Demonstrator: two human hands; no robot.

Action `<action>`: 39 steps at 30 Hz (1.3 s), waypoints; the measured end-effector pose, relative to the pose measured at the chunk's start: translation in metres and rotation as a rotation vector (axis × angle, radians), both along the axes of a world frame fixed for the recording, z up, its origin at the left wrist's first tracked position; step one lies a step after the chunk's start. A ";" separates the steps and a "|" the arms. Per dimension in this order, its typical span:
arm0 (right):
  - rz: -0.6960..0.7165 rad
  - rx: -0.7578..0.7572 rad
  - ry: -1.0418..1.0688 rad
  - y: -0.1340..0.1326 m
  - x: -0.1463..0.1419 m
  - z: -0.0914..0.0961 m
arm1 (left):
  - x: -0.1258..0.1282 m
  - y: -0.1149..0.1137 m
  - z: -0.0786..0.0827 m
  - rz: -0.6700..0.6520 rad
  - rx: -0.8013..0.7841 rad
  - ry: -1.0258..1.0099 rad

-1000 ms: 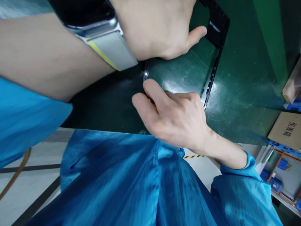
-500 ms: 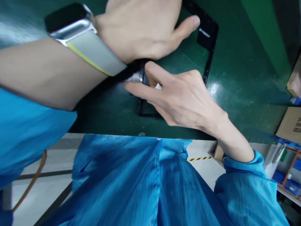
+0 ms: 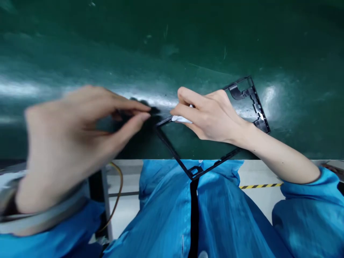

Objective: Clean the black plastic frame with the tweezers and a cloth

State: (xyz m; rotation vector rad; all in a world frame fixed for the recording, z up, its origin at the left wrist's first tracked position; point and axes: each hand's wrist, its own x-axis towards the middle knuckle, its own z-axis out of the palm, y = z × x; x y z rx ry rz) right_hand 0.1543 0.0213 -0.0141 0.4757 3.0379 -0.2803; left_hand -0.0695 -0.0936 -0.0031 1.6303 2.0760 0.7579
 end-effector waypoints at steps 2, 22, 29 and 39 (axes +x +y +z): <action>-0.004 -0.024 -0.018 -0.001 -0.001 0.001 | 0.009 -0.018 -0.001 -0.043 0.000 0.059; -0.058 0.033 0.046 -0.011 -0.003 -0.003 | 0.026 -0.027 -0.010 -0.160 0.005 0.445; -0.038 0.046 0.067 -0.010 -0.001 -0.005 | 0.021 -0.039 -0.020 -0.034 0.081 0.438; -0.008 0.145 0.242 -0.009 0.013 -0.011 | 0.013 -0.035 -0.010 -0.154 0.019 0.275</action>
